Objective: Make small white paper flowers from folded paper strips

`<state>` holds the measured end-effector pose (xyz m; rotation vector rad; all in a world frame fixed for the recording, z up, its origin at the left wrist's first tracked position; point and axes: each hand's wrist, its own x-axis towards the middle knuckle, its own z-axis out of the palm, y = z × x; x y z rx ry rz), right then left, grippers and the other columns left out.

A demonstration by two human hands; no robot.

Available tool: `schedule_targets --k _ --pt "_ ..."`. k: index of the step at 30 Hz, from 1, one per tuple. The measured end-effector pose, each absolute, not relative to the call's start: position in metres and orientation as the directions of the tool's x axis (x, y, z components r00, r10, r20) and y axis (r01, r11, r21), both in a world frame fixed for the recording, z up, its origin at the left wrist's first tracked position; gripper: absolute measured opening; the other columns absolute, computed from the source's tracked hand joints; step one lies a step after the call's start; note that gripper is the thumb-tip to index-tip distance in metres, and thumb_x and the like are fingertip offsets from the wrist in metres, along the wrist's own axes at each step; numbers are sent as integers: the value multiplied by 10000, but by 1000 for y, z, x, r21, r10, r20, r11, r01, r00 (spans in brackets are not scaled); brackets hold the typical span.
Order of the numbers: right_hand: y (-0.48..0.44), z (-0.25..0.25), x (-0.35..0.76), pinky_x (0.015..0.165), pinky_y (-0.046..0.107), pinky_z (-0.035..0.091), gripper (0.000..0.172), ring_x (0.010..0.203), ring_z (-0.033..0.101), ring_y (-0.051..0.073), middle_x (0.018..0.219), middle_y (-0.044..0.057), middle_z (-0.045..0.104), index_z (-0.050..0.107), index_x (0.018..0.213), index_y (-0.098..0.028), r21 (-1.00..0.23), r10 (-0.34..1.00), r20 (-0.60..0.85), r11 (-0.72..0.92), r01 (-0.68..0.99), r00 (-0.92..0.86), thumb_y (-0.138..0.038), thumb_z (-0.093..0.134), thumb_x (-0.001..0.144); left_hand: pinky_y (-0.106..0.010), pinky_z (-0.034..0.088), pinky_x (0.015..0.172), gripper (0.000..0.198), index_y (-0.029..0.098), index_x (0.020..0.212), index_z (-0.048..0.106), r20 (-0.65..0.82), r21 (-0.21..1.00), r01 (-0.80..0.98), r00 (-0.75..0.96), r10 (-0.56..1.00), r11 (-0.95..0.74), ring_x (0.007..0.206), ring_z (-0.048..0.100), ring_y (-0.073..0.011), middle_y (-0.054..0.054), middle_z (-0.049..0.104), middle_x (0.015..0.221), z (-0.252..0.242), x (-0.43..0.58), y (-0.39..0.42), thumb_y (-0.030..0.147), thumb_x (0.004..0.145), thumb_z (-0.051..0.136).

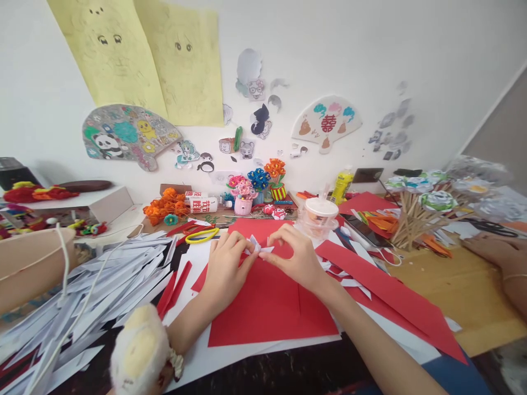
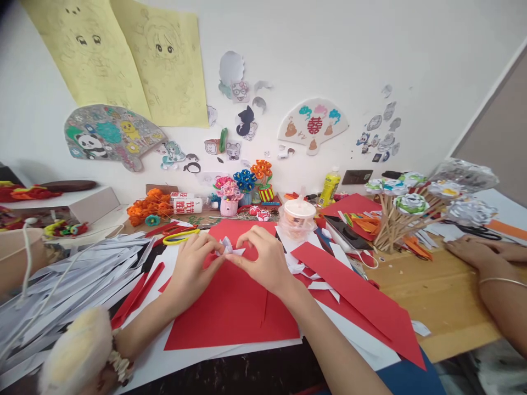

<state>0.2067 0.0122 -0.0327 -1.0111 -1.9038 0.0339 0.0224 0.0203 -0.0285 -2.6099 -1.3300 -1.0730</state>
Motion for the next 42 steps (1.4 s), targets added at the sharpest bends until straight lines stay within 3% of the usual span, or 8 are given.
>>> schedule_targets --k 4,6,14,18,23,28,32,42 --pt "10 -38 205 601 270 346 228 638 521 153 693 24 597 628 795 -170 -156 578 731 659 735 -363 -375 583 885 -333 322 735 154 208 816 580 627 280 731 351 696 -622 827 466 -190 -19 562 854 -27 23 19 293 913 496" --pt "12 -41 205 575 266 327 248 606 506 143 665 25 583 625 773 -162 -105 557 742 646 756 -373 -307 507 934 -332 318 723 140 214 826 593 644 277 735 336 687 -619 823 461 -192 -19 562 852 -26 24 18 292 907 511" --pt "13 -45 204 600 237 390 184 645 556 128 728 37 625 637 863 -160 -156 482 797 747 646 -365 -178 471 941 -336 319 725 168 213 827 585 604 369 710 307 736 -600 818 454 -190 -19 564 851 -27 24 17 239 929 453" --pt "12 -46 202 591 234 392 158 630 545 123 725 29 617 633 892 -165 -174 483 800 755 633 -357 -170 481 936 -342 309 717 205 200 795 539 583 333 742 323 745 -582 819 453 -196 -25 564 869 -24 24 16 213 940 396" --pt "12 -45 200 583 250 361 153 631 536 131 722 41 624 625 848 -148 -48 404 833 733 679 -377 -140 492 925 -341 307 719 186 215 823 556 593 344 741 305 746 -577 841 474 -196 -21 565 886 -17 25 14 262 934 415" --pt "10 -43 198 520 278 264 289 517 425 115 554 -1 512 560 636 -149 177 292 837 655 735 -462 -93 494 911 -348 314 732 174 235 836 595 583 341 759 292 758 -554 871 494 -208 -12 583 880 -15 28 12 382 890 519" --pt "8 -45 197 506 286 222 284 499 370 109 547 -12 483 549 621 -145 340 198 803 623 705 -563 -55 518 888 -360 318 737 126 227 799 605 581 261 827 278 765 -498 878 495 -222 -17 592 859 -16 31 9 299 879 538" --pt "3 -49 190 495 283 210 322 474 324 105 532 -22 438 501 585 -165 315 213 788 667 675 -578 -43 479 883 -350 355 697 162 203 713 620 550 380 825 162 820 -418 817 492 -224 -36 611 805 -13 29 11 252 851 553"
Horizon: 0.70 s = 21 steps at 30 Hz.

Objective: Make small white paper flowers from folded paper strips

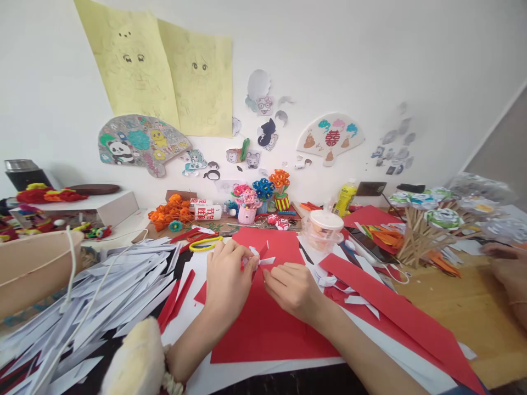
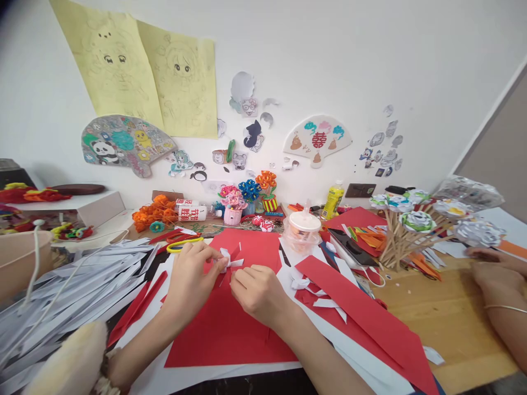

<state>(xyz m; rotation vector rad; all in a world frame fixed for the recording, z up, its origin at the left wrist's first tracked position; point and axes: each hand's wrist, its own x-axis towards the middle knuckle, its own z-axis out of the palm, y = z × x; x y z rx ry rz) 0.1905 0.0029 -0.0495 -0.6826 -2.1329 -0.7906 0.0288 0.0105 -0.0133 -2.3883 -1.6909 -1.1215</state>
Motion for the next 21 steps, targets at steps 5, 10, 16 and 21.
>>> schedule_targets --k 5,10,16,21 --pt "-1 -46 189 481 277 229 325 462 321 105 512 -22 432 508 569 -176 239 255 812 676 697 -525 -79 467 876 -347 379 688 159 209 672 623 567 451 767 147 810 -456 784 502 -216 -26 612 766 -12 24 16 272 815 591" --pt "-1 -46 187 474 261 246 312 456 315 100 499 -26 430 502 552 -175 152 298 830 693 705 -472 -95 481 852 -361 396 734 203 212 623 633 514 526 737 123 849 -425 778 523 -214 -19 620 707 -7 21 20 302 802 602" --pt "-1 -46 188 478 248 276 303 448 333 94 499 -30 435 509 567 -180 -7 377 851 703 711 -365 -155 484 868 -317 408 722 198 207 669 640 514 574 636 210 832 -516 772 551 -182 -8 645 758 -6 17 25 317 822 578" --pt "4 -50 189 476 233 289 304 449 383 89 505 -31 444 511 587 -175 -200 502 831 672 713 -240 -197 490 889 -296 395 684 234 198 800 620 636 440 675 232 736 -592 749 549 -163 -20 628 796 -3 9 24 333 907 461"
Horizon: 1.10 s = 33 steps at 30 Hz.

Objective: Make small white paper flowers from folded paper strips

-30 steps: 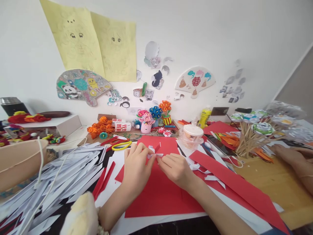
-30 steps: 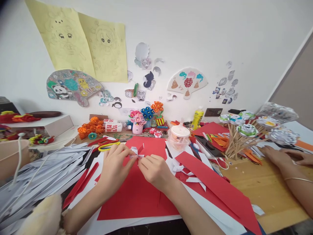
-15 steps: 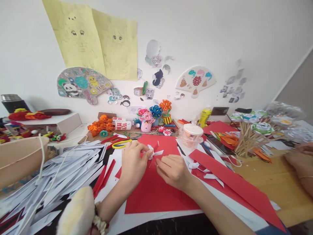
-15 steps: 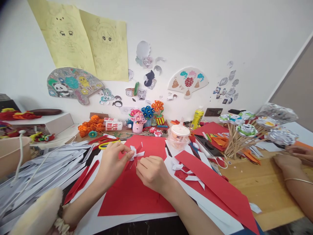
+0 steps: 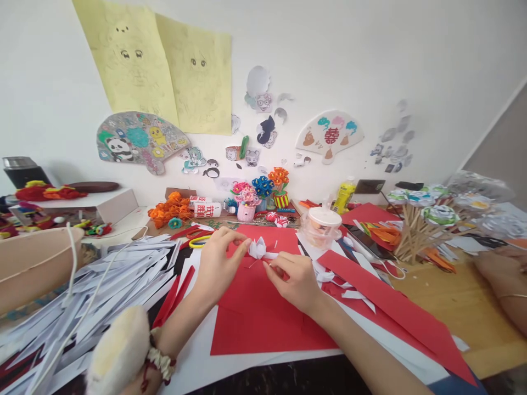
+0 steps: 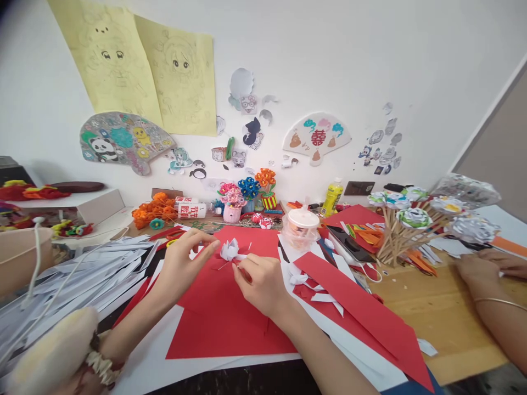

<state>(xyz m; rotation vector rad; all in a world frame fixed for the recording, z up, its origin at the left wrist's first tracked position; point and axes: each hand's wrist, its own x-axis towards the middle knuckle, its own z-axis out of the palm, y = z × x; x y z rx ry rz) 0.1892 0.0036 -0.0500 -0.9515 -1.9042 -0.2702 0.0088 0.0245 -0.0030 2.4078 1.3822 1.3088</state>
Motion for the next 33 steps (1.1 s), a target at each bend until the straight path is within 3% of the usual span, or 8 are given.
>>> schedule_targets --k 2,4,7,14,19,23,27,33 --pt "6 -53 190 472 232 283 321 445 400 90 505 -29 456 503 575 -176 -238 551 805 639 731 -220 -220 497 893 -316 372 683 249 189 797 597 669 166 739 402 626 -653 741 549 -173 -31 612 765 -3 8 19 294 928 413" --pt "8 -55 191 477 233 281 309 452 427 94 518 -26 483 518 584 -175 -256 598 770 609 751 -222 -233 518 887 -337 351 663 233 181 782 581 582 -138 696 633 511 -705 707 545 -186 -41 598 735 -6 10 14 264 923 414" --pt "11 -57 194 492 231 287 234 495 475 105 574 -20 532 551 641 -178 -259 670 686 588 766 -282 -190 536 874 -344 350 627 157 167 831 567 430 -333 614 774 465 -715 670 549 -199 -52 597 761 -17 17 9 242 907 451" --pt "10 -52 201 545 226 343 250 639 543 132 754 15 590 569 817 -177 -208 671 484 712 671 -562 -47 376 910 -311 395 603 200 166 777 517 365 -293 617 778 510 -731 678 571 -196 -46 587 759 -32 16 19 20 876 423" --pt "12 -49 204 588 236 372 212 696 589 139 814 8 632 624 974 -210 -259 736 527 615 745 -424 -117 439 927 -322 397 619 151 170 783 549 375 -325 585 801 466 -743 741 578 -213 -62 601 805 -25 1 29 68 864 472" --pt "15 -51 204 563 247 360 106 699 617 149 851 5 652 636 969 -216 -268 807 506 482 834 -303 -230 560 896 -311 373 621 222 183 669 547 342 -303 513 845 411 -803 713 569 -189 -51 587 734 -17 -14 37 136 877 484" --pt "14 -52 200 545 250 347 146 671 613 151 845 6 640 632 994 -214 -224 831 429 477 850 -353 -288 610 870 -321 363 617 260 182 695 568 395 -315 588 795 461 -745 693 554 -195 -48 577 696 -13 -16 38 217 924 451" --pt "28 -51 185 490 244 259 103 648 596 148 788 11 636 627 902 -186 -105 796 443 502 858 -412 -273 634 847 -348 391 672 146 152 802 577 378 -397 656 754 537 -642 822 573 -246 -87 616 828 -24 6 34 53 859 486"
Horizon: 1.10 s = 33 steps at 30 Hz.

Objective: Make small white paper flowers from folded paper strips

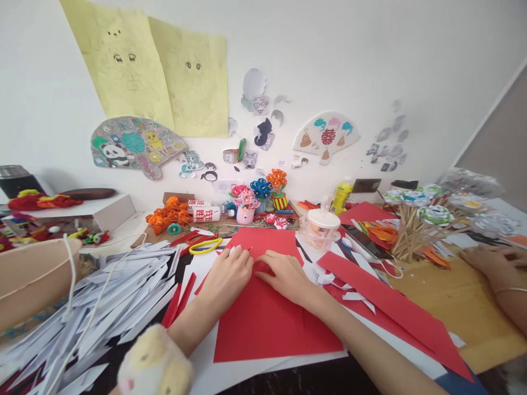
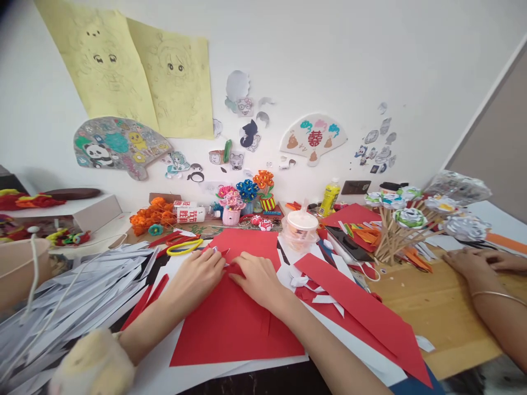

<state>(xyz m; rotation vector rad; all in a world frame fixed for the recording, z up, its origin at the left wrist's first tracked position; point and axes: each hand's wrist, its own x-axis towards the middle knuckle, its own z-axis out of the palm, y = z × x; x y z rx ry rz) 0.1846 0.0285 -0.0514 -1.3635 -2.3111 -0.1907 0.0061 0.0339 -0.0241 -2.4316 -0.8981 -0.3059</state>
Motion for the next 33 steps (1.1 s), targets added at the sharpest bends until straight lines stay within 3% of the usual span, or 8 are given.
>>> schedule_targets --k 6,12,16,20,24,28,33 --pt "48 -50 168 487 246 226 144 575 549 119 688 -1 630 583 691 -175 -9 710 491 584 811 -505 -180 603 833 -366 400 725 164 139 809 590 329 -510 591 805 493 -625 841 574 -251 -86 635 834 -29 2 33 24 832 476" --pt "39 -61 175 526 254 259 235 536 496 110 636 7 594 573 660 -161 13 656 556 607 795 -510 -181 507 885 -352 367 655 253 150 894 593 380 -471 655 755 534 -591 796 551 -231 -69 622 848 -29 -11 30 -1 853 394" --pt "31 -58 175 525 267 246 314 489 411 104 564 -6 520 521 597 -162 135 479 692 649 748 -540 -149 445 901 -339 343 654 250 150 902 588 425 -479 669 743 517 -568 805 538 -216 -62 610 860 -33 -8 27 -1 862 392" --pt "25 -50 171 510 277 228 347 469 369 106 529 -14 481 493 566 -167 247 330 734 684 686 -593 -120 429 903 -331 322 652 189 153 842 583 511 -458 680 728 457 -573 753 518 -191 -44 602 824 -36 -8 24 38 876 437" --pt "23 -45 174 512 272 271 327 491 430 111 573 2 546 550 622 -163 179 371 745 688 703 -554 -171 444 931 -327 321 690 173 148 880 599 585 -416 661 720 373 -624 766 512 -178 -33 617 809 -37 -9 24 64 889 448" --pt "26 -45 181 563 258 343 257 613 557 129 729 34 642 629 849 -155 47 465 721 706 707 -513 -314 461 961 -323 323 715 188 177 811 603 654 -271 703 635 410 -657 761 510 -171 -15 622 762 -36 -8 25 106 898 452" --pt "27 -45 184 593 245 367 212 661 593 125 776 38 659 645 977 -160 19 466 738 708 706 -487 -262 459 969 -318 317 708 202 180 797 609 685 -235 705 609 400 -670 747 514 -166 -10 621 733 -36 -7 26 138 909 445"
